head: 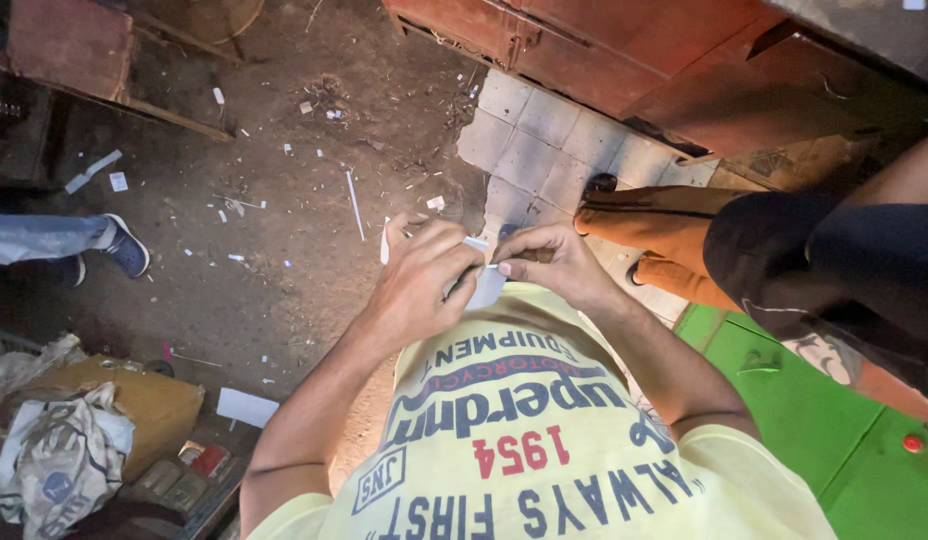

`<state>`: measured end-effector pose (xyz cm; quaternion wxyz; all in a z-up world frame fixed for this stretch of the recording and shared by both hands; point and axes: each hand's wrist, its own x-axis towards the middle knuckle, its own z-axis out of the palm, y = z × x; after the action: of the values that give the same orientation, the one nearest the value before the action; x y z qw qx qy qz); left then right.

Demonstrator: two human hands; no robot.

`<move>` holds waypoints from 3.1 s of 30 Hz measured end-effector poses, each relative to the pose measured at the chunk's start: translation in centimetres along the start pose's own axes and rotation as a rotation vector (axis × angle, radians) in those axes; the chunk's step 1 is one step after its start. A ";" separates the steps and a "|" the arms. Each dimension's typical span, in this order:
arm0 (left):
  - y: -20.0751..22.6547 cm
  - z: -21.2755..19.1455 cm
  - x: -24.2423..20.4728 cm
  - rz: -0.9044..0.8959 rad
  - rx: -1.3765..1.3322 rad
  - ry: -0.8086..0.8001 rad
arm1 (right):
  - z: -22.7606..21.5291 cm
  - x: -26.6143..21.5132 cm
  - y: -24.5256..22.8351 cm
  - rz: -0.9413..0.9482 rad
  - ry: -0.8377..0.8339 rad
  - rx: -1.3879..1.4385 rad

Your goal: The person cuts white insulating strips with scissors, folds them, and inserts them into a metal component on a workbench. The person repeats this process multiple times, handling the strips and the component by hand.

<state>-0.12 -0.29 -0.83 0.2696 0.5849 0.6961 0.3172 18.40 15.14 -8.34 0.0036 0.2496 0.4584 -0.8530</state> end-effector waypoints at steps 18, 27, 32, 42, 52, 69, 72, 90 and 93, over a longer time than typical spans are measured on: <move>-0.2 0.2 0.2 -0.038 0.019 -0.031 | 0.1 -0.3 0.3 -0.100 0.017 -0.123; -0.2 0.4 0.3 -0.015 0.018 0.011 | 1.0 -0.6 0.8 -0.231 0.103 -0.338; -0.2 0.7 0.9 0.039 -0.014 0.029 | 0.9 -0.2 -0.1 -0.230 0.083 -0.299; 0.4 0.9 0.5 0.009 -0.012 0.062 | 1.6 -0.4 0.4 -0.253 0.151 -0.432; 0.0 0.1 0.5 0.050 -0.048 0.096 | 2.7 -0.1 0.6 -0.387 0.100 -0.461; -4.1 -1.7 -0.8 0.096 -1.599 0.205 | 1.4 4.4 0.9 -0.330 0.184 -0.180; -4.9 -4.7 -0.5 -0.197 -0.545 0.287 | 0.7 3.9 -0.5 -0.491 0.268 -0.593; -1.0 0.6 2.0 -0.005 0.220 0.129 | 2.0 1.8 -2.7 -0.722 0.446 -0.977; -2.3 -0.1 1.0 0.039 0.256 0.229 | 0.0 1.2 -1.8 -0.644 0.523 -0.928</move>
<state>-1.90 0.44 -2.52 0.1057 0.5878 0.7455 0.2958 16.88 16.44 -7.41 -0.2582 0.2719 0.8193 -0.4337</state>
